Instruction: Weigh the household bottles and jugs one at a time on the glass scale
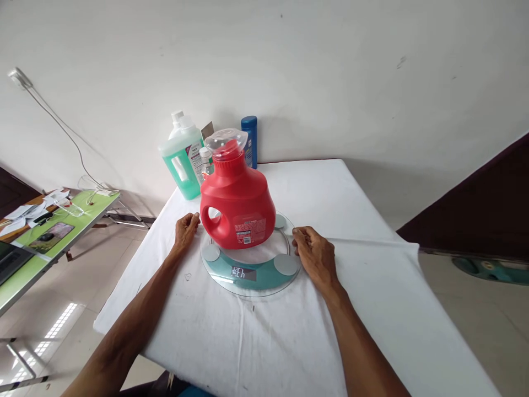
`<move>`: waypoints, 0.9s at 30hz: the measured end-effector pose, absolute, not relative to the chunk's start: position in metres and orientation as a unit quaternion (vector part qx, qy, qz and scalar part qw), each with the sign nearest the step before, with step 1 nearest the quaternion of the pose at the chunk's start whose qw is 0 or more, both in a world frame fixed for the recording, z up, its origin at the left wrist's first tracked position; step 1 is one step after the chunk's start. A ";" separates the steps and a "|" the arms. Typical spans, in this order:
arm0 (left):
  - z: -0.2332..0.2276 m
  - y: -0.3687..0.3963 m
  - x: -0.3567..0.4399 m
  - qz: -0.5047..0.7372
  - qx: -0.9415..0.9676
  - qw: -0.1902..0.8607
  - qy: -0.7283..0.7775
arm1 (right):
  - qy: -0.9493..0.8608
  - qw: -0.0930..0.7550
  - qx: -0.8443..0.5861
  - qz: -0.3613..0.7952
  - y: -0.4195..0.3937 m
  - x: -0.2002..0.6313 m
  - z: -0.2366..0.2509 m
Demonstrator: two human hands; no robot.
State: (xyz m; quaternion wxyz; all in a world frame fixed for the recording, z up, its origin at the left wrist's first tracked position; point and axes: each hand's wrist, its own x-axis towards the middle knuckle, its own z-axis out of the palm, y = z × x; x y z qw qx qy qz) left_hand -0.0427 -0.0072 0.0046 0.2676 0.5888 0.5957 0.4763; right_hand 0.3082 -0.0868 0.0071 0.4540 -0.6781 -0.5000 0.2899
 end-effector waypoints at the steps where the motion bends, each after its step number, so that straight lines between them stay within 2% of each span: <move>1: 0.004 -0.007 -0.043 0.476 0.588 0.266 0.597 | -0.500 0.455 -0.677 0.290 -0.087 0.308 0.007; 15: 0.012 -0.009 -0.042 0.529 0.536 0.310 0.580 | -0.520 0.468 -0.656 0.283 -0.083 0.311 0.003; 27: 0.012 -0.011 -0.042 0.531 0.534 0.302 0.585 | -0.516 0.464 -0.659 0.288 -0.083 0.311 0.002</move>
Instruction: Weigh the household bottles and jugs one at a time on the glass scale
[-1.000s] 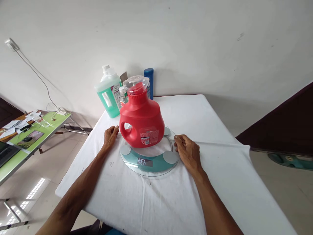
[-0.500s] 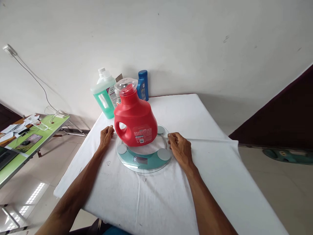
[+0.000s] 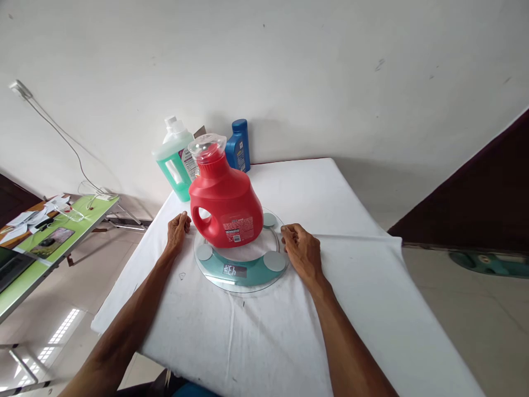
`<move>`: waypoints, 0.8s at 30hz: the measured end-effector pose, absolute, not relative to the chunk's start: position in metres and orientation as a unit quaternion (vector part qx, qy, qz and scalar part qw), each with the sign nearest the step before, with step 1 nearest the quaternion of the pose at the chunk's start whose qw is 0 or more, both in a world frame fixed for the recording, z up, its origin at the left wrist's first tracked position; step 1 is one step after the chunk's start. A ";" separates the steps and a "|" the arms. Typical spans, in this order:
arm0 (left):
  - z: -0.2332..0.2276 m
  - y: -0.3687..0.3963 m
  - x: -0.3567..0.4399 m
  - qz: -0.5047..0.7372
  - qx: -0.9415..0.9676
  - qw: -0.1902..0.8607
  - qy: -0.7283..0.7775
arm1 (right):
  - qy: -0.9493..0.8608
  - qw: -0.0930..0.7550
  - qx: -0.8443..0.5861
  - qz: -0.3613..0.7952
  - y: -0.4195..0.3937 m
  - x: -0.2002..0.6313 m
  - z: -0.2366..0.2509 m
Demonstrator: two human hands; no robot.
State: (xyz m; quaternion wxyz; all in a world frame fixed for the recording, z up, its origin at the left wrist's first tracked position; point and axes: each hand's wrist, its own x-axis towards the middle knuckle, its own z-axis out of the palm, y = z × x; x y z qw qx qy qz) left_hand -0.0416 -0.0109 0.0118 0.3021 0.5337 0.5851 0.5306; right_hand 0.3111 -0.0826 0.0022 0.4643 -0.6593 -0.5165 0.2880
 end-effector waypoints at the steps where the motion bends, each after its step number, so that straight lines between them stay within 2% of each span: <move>1: 0.011 -0.011 -0.042 0.530 0.535 0.302 0.584 | -0.516 0.466 -0.659 0.287 -0.083 0.311 0.002; 17: 0.018 -0.013 -0.040 0.537 0.532 0.300 0.581 | -0.513 0.471 -0.656 0.290 -0.081 0.312 -0.002; 24: 0.049 -0.019 -0.031 0.592 0.531 0.302 0.526 | -0.515 0.466 -0.660 0.286 -0.083 0.312 0.001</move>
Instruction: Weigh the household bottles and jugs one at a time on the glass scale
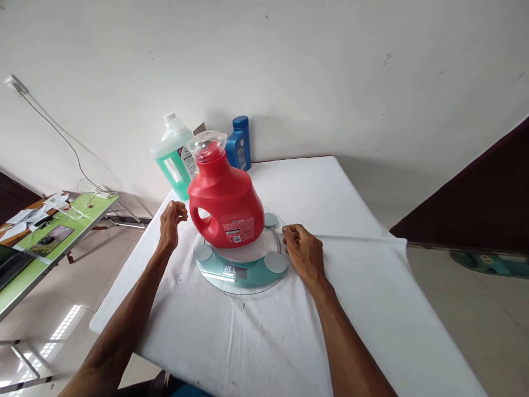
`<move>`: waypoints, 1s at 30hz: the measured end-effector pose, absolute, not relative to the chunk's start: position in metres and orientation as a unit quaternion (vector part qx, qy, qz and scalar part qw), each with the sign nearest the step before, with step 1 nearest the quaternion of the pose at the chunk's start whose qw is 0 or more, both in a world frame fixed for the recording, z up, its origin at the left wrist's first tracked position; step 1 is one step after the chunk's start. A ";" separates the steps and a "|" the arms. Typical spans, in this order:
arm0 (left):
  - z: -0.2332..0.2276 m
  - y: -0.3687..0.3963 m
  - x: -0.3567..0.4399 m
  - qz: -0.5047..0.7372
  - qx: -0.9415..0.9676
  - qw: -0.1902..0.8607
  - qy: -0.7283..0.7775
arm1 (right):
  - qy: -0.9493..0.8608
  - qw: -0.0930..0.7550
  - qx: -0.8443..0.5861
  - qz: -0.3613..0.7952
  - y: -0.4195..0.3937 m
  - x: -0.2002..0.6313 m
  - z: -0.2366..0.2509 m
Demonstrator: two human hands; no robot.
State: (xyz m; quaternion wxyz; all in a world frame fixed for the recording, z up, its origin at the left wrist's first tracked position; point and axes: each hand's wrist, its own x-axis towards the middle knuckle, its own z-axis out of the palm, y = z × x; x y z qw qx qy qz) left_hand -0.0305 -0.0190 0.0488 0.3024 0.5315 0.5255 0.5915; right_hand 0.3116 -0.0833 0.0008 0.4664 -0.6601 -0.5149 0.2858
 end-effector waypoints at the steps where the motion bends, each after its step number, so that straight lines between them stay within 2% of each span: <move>1: 0.056 -0.021 -0.027 0.589 0.547 0.308 0.510 | -0.513 0.466 -0.661 0.287 -0.084 0.311 0.001; 7: 0.096 -0.032 0.005 0.513 0.657 0.324 0.448 | -0.504 0.465 -0.663 0.300 -0.086 0.312 0.003; 12: 0.108 -0.033 0.023 0.460 0.668 0.385 0.441 | -0.508 0.469 -0.657 0.302 -0.084 0.314 -0.001; 18: 0.105 -0.037 0.042 0.532 0.567 0.411 0.475 | -0.510 0.481 -0.648 0.298 -0.082 0.317 -0.008; 23: 0.120 -0.028 0.062 0.568 0.530 0.394 0.491 | -0.511 0.499 -0.632 0.300 -0.085 0.317 -0.008; 30: 0.158 0.059 0.143 0.631 0.506 0.384 0.445 | -0.514 0.535 -0.617 0.262 -0.084 0.315 -0.014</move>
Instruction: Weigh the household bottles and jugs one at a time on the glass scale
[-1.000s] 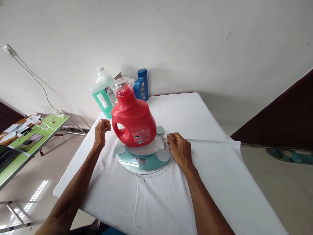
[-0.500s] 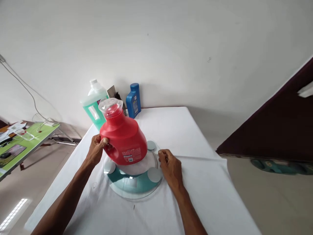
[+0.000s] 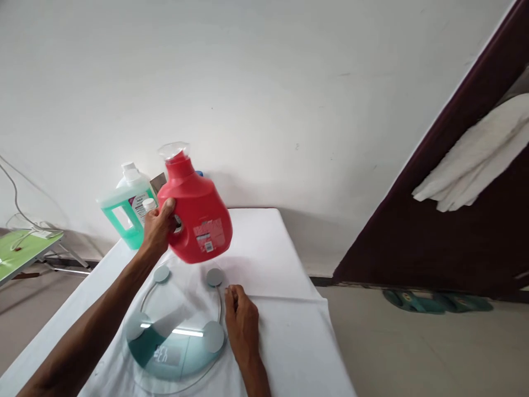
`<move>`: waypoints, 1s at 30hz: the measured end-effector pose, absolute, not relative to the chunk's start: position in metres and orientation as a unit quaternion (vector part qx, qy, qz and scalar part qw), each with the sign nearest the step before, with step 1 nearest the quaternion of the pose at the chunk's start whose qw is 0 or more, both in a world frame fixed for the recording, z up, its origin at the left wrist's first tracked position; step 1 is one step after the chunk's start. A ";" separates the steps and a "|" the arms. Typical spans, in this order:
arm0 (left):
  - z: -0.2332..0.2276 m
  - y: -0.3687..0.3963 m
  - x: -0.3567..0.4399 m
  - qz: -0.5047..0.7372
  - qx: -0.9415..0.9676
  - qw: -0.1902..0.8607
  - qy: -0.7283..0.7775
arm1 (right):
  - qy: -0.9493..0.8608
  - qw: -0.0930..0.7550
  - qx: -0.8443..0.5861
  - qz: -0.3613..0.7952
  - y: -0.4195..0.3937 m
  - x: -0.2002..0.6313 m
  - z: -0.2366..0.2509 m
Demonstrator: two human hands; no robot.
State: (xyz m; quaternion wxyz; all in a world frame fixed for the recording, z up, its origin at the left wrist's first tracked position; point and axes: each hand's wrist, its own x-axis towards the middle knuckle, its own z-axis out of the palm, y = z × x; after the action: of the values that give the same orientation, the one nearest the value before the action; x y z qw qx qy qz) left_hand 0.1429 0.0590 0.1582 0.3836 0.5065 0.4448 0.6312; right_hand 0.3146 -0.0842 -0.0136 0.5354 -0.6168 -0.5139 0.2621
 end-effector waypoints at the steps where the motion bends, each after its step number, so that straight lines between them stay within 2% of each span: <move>1: 0.159 0.075 0.162 0.642 0.498 0.388 0.435 | -0.515 0.539 -0.614 0.258 -0.085 0.315 -0.015; 8: 0.129 0.176 0.274 0.653 0.474 0.408 0.428 | -0.509 0.544 -0.617 0.253 -0.086 0.314 -0.034; 16: 0.085 0.253 0.327 0.623 0.499 0.388 0.460 | -0.443 0.572 -0.638 0.265 -0.090 0.303 -0.044; 27: 0.076 0.244 0.323 0.555 0.542 0.364 0.516 | -0.454 0.493 -0.681 0.296 -0.093 0.320 -0.044; 30: 0.079 0.232 0.310 0.527 0.580 0.304 0.542 | -0.471 0.471 -0.688 0.287 -0.091 0.325 -0.046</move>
State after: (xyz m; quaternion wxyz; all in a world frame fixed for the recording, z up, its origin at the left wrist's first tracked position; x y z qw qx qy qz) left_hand 0.3097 0.2321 0.0787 0.3040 0.5803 0.5417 0.5268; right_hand 0.3248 -0.0908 -0.0464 0.4714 -0.6880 -0.4711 0.2871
